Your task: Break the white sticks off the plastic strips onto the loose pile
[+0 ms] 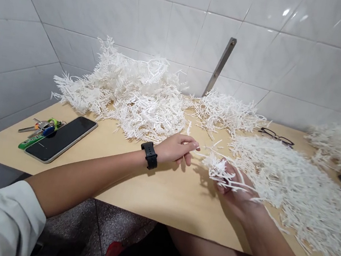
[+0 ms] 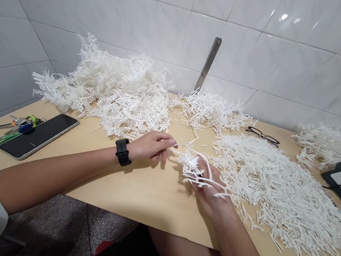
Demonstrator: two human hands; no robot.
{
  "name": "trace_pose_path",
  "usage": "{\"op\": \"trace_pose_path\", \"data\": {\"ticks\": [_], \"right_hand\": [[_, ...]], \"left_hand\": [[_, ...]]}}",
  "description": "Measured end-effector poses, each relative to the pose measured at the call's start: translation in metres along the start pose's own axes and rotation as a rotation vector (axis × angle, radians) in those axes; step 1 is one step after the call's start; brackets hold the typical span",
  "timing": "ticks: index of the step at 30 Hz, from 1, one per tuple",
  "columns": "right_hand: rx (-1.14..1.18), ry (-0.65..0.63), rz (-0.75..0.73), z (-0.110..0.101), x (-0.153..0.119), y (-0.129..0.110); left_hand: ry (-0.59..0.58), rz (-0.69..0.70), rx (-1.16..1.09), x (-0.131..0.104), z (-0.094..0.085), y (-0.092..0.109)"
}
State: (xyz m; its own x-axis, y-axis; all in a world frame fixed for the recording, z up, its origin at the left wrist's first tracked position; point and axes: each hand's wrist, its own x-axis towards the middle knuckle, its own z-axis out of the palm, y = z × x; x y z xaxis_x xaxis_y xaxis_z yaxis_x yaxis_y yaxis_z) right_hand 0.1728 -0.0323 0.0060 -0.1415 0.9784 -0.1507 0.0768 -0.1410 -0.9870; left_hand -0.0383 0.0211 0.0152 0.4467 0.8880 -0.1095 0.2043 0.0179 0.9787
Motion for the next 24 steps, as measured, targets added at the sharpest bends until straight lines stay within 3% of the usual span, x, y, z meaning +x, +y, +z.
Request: {"op": "trace_pose_path", "data": {"ticks": [3, 6, 10, 14, 16, 24], "right_hand": [[0.269, 0.038, 0.050, 0.000, -0.001, 0.002], [0.367, 0.026, 0.115, 0.001, -0.001, 0.005], [0.386, 0.045, 0.173, -0.001, 0.000, 0.006], [0.364, -0.016, 0.200, 0.004, 0.000, 0.004], [0.326, -0.061, 0.193, 0.008, -0.001, 0.002], [0.054, -0.117, 0.015, 0.005, -0.003, -0.001]], "left_hand": [[0.082, 0.005, 0.123, -0.005, 0.003, 0.002], [0.179, 0.004, 0.107, -0.007, 0.005, 0.003], [0.103, 0.126, 0.053, -0.006, 0.008, 0.001], [-0.008, 0.390, 0.258, -0.009, 0.015, -0.002], [-0.055, 0.446, 0.323, -0.010, 0.018, -0.004], [-0.114, 0.282, 0.020, 0.001, 0.009, -0.014]]}}
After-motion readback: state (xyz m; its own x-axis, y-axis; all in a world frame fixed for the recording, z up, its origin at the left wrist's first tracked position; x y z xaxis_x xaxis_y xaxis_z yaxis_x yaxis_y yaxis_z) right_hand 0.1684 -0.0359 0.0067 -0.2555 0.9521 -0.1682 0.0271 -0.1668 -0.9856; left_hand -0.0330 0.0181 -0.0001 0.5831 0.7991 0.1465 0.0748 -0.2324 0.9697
